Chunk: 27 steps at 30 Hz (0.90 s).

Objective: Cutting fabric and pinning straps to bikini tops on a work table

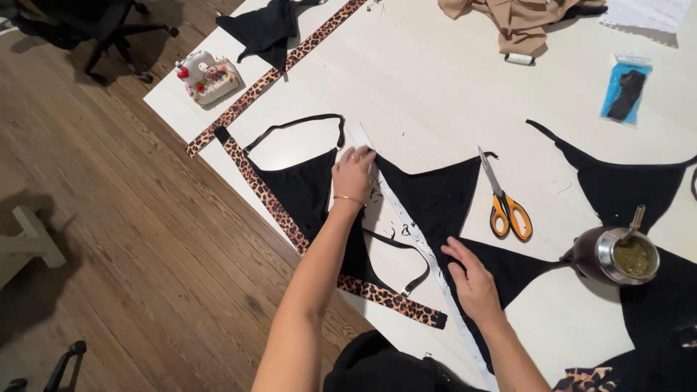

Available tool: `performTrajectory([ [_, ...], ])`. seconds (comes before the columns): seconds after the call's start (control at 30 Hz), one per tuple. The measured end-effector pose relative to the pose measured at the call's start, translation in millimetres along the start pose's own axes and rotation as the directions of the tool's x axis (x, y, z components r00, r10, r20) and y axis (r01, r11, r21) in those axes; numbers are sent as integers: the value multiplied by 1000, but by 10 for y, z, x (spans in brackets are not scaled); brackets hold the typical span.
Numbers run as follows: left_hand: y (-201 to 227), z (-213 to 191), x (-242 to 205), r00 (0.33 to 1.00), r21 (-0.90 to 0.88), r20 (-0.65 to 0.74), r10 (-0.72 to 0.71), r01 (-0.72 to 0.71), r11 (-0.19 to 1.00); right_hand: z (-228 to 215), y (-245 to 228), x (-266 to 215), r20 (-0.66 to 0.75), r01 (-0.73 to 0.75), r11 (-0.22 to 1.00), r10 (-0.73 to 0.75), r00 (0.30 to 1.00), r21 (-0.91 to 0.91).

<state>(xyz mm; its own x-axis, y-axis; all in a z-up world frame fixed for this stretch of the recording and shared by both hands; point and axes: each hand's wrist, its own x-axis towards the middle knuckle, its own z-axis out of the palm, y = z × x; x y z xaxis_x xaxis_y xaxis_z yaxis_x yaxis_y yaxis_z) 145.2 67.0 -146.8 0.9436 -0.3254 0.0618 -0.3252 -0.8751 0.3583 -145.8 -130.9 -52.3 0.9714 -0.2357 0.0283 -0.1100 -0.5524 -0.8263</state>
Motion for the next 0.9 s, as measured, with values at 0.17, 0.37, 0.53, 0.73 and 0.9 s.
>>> performTrajectory([
  [0.17,71,-176,-62,998,49,44,-46,44,998,-208,-467,-73,-88,-47,995,55,995,91],
  [0.37,194,-175,-173,976,48,213,-39,29,998,83,164,-143,-168,94,993,-106,980,-76],
  [0.53,263,-249,-10,958,171,270,-93,47,984,258,513,-199,-85,237,895,-289,954,-378],
  [0.73,419,-439,38,927,185,357,-119,55,981,145,680,-57,-75,352,804,-437,896,-478],
  [0.9,463,-390,105,919,226,368,-143,61,972,-22,794,106,2,404,762,-468,884,-506],
])
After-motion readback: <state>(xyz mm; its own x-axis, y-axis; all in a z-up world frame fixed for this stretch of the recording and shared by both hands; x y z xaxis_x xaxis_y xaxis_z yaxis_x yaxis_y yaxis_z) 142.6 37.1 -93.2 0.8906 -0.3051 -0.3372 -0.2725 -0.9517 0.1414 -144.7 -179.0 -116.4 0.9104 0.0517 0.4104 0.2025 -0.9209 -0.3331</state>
